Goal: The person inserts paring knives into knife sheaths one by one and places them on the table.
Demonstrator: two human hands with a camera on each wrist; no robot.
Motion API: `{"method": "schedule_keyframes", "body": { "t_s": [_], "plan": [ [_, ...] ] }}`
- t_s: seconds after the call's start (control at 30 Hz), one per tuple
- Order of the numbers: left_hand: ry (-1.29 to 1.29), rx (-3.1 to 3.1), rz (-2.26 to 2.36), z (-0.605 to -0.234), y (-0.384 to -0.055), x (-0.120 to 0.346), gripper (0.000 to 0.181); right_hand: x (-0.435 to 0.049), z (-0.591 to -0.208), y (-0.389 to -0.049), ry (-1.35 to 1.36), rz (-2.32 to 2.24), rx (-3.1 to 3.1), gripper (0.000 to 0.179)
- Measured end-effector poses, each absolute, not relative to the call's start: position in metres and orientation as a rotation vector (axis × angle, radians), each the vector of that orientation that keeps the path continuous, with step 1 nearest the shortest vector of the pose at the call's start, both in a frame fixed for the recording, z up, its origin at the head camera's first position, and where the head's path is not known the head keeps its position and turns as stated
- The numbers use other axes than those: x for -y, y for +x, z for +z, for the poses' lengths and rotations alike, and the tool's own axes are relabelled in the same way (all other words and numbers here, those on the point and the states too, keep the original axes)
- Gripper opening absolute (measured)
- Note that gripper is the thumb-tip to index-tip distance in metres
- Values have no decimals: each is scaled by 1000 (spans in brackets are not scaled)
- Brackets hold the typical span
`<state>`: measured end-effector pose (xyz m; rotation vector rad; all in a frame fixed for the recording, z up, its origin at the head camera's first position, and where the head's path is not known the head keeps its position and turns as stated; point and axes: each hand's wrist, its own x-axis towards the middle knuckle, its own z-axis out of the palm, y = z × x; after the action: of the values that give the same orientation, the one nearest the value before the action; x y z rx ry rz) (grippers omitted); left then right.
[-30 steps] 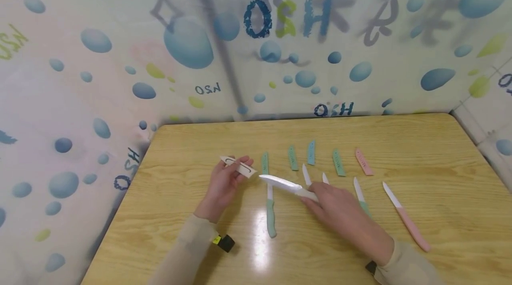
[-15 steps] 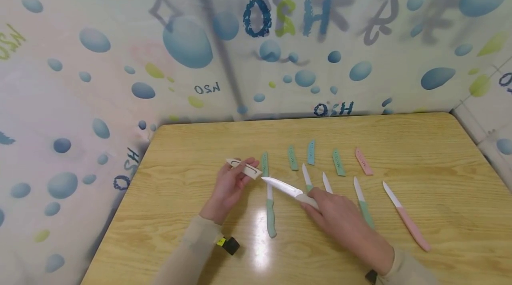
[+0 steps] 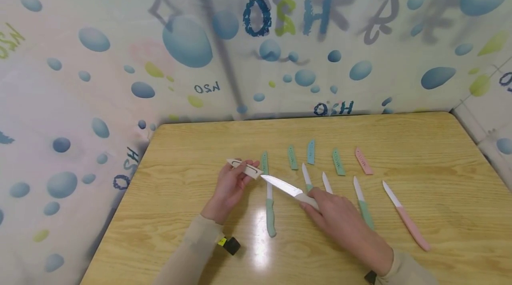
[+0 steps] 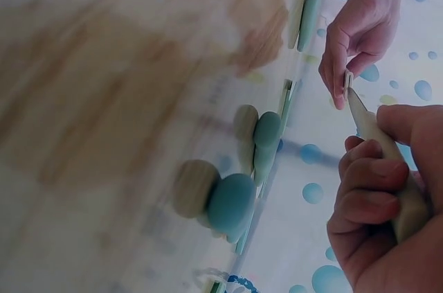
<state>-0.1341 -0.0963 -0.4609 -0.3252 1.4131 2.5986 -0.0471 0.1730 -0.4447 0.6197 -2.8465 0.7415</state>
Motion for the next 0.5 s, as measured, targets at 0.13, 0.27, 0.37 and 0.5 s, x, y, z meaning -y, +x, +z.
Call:
{"method": "schedule_keyframes", "body": {
  "t_s": [0.13,0.27,0.37,0.5],
  "plan": [
    [-330,-1418,2587,-461,-135,96,19,-173,-443,-47,607,783,2861,15],
    [-335,-1417,2590,-462,-135,96,23,-173,-444,-46,610,796,2850,14],
    [-344,-1410,2593,-462,-135,96,28,-173,-444,-46,615,803,2841,14],
    [-342,-1397,2592,-462,-135,95,34,-174,-445,-45,620,801,2835,14]
  ]
}}
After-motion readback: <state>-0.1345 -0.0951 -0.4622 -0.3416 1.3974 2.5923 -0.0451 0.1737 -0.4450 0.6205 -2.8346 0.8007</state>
